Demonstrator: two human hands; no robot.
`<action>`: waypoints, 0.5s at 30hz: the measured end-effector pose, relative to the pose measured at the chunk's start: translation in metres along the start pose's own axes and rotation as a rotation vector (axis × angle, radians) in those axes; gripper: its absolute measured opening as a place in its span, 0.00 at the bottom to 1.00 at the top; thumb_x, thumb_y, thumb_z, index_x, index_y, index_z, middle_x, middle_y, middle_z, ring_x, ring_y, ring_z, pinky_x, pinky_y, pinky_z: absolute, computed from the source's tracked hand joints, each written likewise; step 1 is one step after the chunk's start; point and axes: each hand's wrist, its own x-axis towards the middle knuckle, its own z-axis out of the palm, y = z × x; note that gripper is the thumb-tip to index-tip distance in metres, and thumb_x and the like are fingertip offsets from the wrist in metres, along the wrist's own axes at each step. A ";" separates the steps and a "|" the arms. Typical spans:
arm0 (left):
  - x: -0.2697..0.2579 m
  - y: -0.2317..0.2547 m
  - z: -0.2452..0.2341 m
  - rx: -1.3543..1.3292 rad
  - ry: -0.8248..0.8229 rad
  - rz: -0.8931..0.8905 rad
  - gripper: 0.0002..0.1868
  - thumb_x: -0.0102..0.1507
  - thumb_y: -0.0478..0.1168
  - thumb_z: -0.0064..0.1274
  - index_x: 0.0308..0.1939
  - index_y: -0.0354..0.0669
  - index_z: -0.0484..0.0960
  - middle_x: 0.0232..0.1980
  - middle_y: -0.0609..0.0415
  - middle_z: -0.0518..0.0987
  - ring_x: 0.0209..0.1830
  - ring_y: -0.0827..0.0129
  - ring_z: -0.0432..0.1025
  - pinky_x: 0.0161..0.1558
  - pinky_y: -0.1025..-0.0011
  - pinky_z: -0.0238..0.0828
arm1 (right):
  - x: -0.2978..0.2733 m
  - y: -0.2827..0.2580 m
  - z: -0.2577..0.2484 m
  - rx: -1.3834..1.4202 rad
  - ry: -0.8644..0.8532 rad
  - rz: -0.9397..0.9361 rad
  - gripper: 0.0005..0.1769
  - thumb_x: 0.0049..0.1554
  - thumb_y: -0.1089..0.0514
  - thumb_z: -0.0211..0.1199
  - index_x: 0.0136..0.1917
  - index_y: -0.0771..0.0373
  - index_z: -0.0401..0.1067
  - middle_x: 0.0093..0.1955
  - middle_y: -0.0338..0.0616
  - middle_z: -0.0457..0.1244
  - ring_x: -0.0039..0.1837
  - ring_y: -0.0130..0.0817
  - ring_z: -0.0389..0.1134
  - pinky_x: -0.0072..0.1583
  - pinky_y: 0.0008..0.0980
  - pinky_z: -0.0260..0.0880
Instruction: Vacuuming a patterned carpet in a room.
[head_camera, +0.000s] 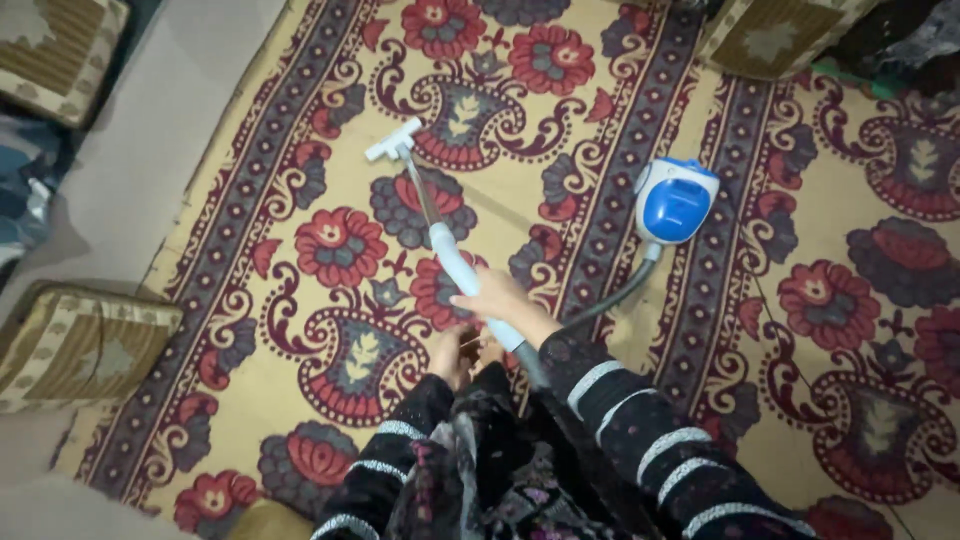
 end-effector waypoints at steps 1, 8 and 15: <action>0.001 0.017 0.008 0.025 -0.043 0.031 0.15 0.66 0.45 0.47 0.50 0.41 0.79 0.42 0.54 0.80 0.36 0.64 0.71 0.39 0.69 0.67 | 0.003 -0.020 -0.006 0.124 0.031 -0.008 0.41 0.51 0.35 0.66 0.65 0.66 0.62 0.41 0.58 0.71 0.42 0.53 0.78 0.47 0.46 0.77; -0.087 0.067 0.089 -0.053 0.013 -0.121 0.32 0.65 0.62 0.35 0.51 0.38 0.77 0.46 0.52 0.80 0.47 0.65 0.74 0.51 0.50 0.71 | -0.110 0.024 0.024 -0.096 0.407 -0.120 0.35 0.62 0.40 0.55 0.70 0.66 0.58 0.39 0.69 0.67 0.44 0.68 0.70 0.45 0.58 0.70; -0.114 -0.104 0.101 0.072 -0.403 -0.348 0.07 0.67 0.42 0.52 0.40 0.42 0.74 0.34 0.53 0.77 0.32 0.64 0.76 0.35 0.65 0.79 | -0.360 0.063 0.067 -0.037 0.240 0.365 0.25 0.58 0.34 0.58 0.56 0.54 0.65 0.39 0.62 0.69 0.46 0.62 0.73 0.45 0.55 0.71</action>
